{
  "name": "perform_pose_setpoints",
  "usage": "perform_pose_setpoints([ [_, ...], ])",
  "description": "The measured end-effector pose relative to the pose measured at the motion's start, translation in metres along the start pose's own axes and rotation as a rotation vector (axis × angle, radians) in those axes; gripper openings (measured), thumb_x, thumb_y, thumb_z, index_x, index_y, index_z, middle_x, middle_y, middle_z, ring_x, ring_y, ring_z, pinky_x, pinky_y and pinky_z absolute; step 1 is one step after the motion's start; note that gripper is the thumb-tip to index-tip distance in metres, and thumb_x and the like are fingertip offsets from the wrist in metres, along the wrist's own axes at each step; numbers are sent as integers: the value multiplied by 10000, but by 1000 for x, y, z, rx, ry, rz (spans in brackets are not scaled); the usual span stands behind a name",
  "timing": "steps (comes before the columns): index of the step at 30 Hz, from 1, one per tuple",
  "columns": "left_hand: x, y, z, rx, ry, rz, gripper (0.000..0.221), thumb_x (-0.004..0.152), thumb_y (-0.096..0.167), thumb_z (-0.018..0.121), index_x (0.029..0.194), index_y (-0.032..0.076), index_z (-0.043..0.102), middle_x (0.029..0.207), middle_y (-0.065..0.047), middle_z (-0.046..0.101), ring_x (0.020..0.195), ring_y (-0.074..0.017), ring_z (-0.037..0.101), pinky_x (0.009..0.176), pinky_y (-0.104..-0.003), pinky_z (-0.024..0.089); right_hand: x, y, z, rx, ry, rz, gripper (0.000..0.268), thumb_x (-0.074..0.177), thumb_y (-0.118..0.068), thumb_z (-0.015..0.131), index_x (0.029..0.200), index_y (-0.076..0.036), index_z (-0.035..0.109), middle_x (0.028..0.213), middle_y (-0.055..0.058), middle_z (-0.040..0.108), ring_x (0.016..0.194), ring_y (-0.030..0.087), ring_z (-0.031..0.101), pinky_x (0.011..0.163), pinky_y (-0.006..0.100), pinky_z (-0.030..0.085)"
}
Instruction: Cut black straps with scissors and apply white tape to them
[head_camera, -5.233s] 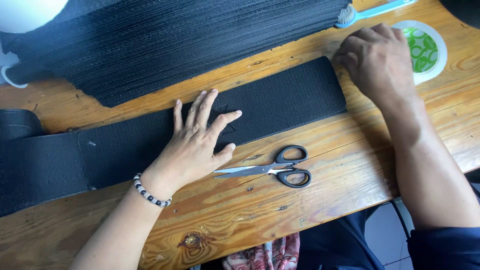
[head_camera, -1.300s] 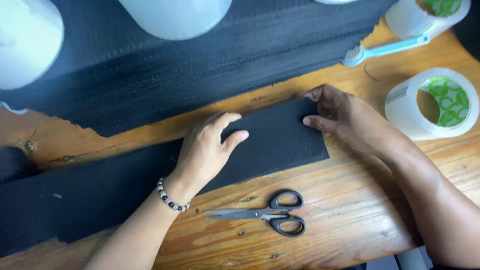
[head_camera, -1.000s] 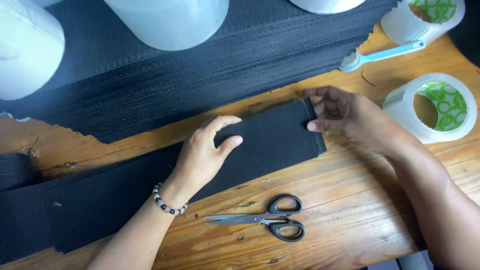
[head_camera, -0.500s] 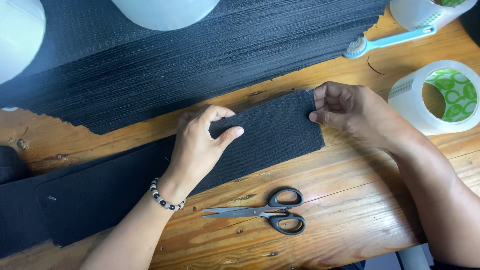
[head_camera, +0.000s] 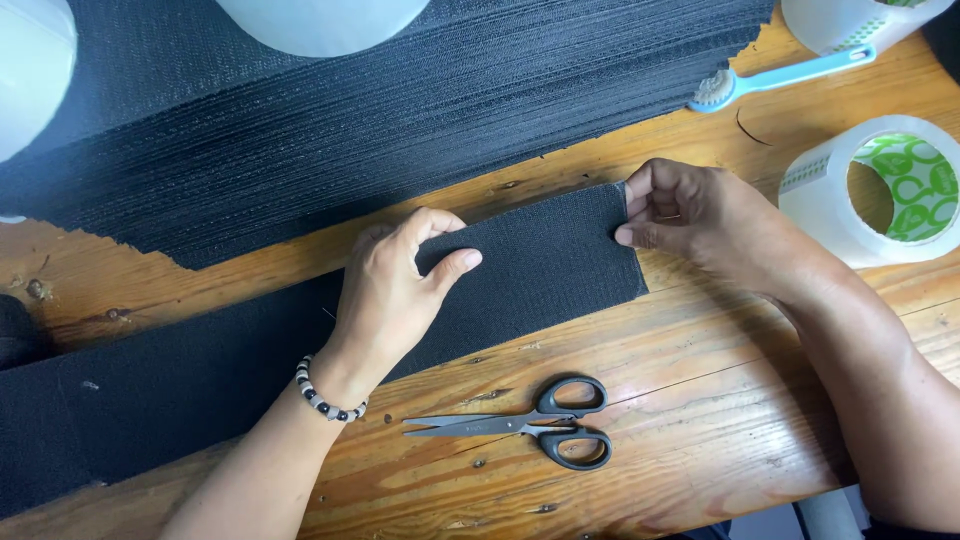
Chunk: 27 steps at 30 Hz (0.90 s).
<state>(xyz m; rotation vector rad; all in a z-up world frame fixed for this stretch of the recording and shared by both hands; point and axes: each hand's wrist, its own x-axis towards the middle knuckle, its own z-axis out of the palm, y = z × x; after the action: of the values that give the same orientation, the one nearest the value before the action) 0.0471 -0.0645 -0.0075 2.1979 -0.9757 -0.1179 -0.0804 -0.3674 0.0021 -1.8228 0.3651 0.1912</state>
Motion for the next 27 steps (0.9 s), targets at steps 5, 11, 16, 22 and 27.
perform_pose_setpoints([
  [5, -1, 0, 0, -13, -23, -26, 316, 909, 372, 752, 1106, 131, 694, 1102, -49, 779, 1030, -271, 725, 918, -407, 502, -1, 0, -1, 24, -12, 30, 173, 895, -16, 783, 974, -89, 648, 844, -16, 625, 801, 68, 564, 741, 210, 436],
  [11, -2, -2, 2, 4, -28, -32, 310, 906, 368, 758, 1113, 151, 676, 1108, -27, 776, 1020, -267, 719, 929, -397, 482, -1, -4, 0, 34, 5, 57, 197, 882, 21, 775, 1017, -73, 666, 906, 6, 686, 858, 91, 643, 806, 220, 503],
  [16, 1, -2, 1, -31, -19, -7, 307, 908, 356, 761, 1093, 124, 680, 1086, -49, 782, 1011, -264, 736, 917, -395, 512, -1, -10, 0, -82, 27, 51, 153, 881, -35, 805, 949, -94, 681, 864, -11, 682, 822, 77, 619, 786, 216, 469],
  [22, 1, -1, 0, -62, -26, -2, 299, 908, 340, 766, 1081, 112, 682, 1073, -56, 784, 1004, -260, 741, 910, -389, 529, 0, -7, -6, -57, -10, 51, 122, 898, -52, 776, 998, -63, 707, 854, 24, 700, 804, 101, 633, 775, 237, 493],
  [27, 0, -3, 1, -65, -21, 3, 294, 907, 344, 768, 1073, 117, 683, 1058, -46, 784, 989, -252, 742, 909, -386, 523, 0, -1, -10, 55, -58, 53, 141, 929, -36, 720, 1067, -30, 693, 885, 73, 737, 816, 141, 685, 786, 265, 550],
])
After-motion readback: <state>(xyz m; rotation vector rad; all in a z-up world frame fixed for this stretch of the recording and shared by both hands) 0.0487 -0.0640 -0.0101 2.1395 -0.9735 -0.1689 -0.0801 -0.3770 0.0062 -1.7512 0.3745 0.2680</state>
